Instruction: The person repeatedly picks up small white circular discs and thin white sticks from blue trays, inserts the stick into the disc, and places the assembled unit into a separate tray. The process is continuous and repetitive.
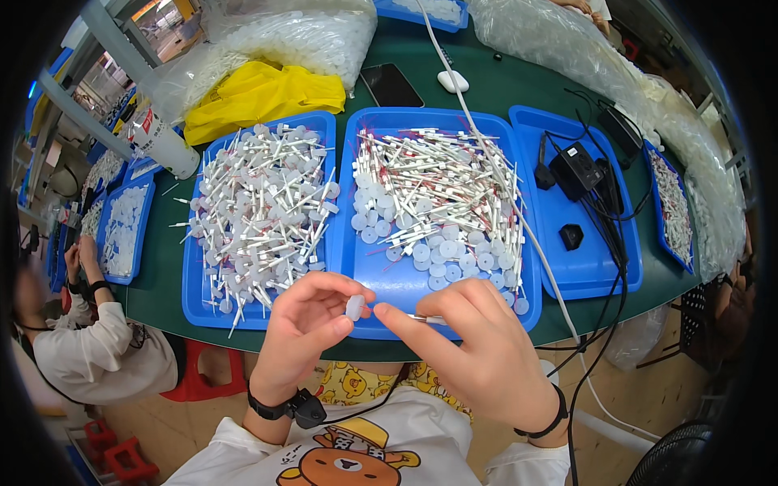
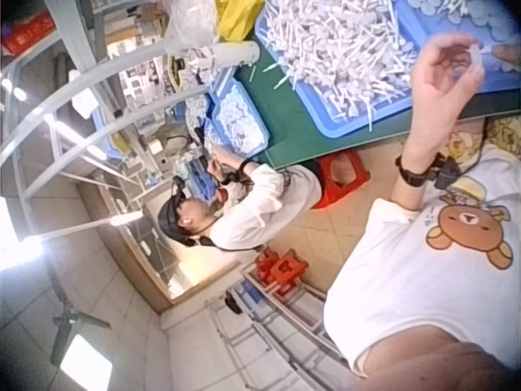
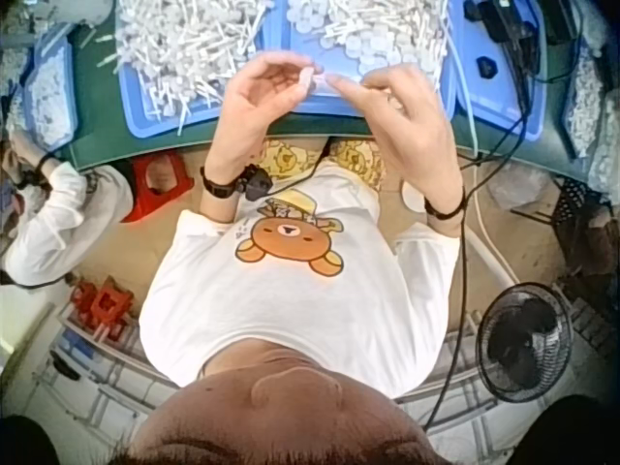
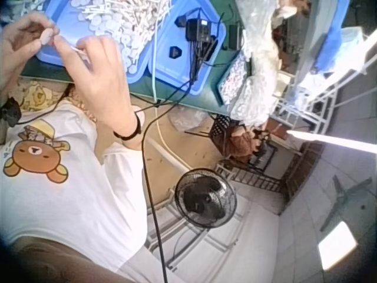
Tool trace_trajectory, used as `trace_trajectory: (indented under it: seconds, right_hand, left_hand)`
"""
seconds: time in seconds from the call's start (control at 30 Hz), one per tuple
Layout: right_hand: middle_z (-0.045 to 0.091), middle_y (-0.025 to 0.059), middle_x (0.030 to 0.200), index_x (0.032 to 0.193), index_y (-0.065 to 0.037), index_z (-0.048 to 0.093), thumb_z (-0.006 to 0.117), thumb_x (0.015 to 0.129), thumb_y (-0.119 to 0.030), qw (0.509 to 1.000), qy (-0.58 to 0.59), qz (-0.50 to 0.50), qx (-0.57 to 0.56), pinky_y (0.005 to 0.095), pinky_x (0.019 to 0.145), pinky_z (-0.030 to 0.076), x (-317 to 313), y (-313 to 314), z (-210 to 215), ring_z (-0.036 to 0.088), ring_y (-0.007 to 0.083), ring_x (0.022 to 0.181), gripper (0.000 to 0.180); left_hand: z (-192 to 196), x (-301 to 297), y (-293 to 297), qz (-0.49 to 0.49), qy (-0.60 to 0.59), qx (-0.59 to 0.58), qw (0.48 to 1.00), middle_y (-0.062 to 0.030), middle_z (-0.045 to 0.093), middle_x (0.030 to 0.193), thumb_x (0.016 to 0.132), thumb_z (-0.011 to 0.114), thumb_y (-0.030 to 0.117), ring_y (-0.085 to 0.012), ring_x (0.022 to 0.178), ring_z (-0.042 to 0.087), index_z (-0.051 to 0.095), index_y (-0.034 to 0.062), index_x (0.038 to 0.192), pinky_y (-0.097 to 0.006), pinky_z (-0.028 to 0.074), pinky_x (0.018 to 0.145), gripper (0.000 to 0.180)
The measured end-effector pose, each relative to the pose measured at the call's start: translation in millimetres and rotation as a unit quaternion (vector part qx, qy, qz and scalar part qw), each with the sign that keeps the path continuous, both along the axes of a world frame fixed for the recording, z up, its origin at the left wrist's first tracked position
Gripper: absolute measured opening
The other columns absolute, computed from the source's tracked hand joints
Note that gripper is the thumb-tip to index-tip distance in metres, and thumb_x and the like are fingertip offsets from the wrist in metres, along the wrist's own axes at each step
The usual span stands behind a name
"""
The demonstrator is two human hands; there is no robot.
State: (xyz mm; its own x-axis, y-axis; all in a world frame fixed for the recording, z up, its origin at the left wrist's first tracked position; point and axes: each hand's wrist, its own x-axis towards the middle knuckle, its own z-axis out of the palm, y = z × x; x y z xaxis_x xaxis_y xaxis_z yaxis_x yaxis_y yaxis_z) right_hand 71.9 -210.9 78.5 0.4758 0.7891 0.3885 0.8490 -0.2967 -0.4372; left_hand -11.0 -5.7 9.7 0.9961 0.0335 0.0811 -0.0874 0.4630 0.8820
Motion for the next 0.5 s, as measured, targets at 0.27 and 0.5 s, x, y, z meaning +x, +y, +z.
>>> trace_trajectory:
  seconds: [0.27,0.5]
  right_hand:
    - [0.056,0.0028,0.091,0.109,-0.011,0.076,0.075,0.063,-0.003,0.995,-0.104,0.001,-0.009,0.0326,0.068,0.045,-2.7,-0.3,-4.3,0.054,0.0219,0.082,0.047]
    - [0.054,0.0020,0.091,0.107,-0.012,0.077,0.075,0.059,-0.002,0.986,-0.167,-0.024,-0.003,0.0330,0.065,0.044,-1.4,0.0,-4.9,0.054,0.0208,0.080,0.050]
  left_hand:
    - [1.0,0.5,-4.3,0.004,0.021,-0.003,1.000,-0.0118,0.064,0.121,0.092,0.066,0.000,-0.0163,0.111,0.060,0.059,-0.0024,0.122,-0.033,0.047,0.098,0.031]
    - [-0.2,-0.2,-3.2,-0.001,-0.003,0.028,1.000,-0.0117,0.064,0.121,0.092,0.067,-0.001,-0.0172,0.113,0.060,0.059,-0.0031,0.121,-0.033,0.047,0.099,0.030]
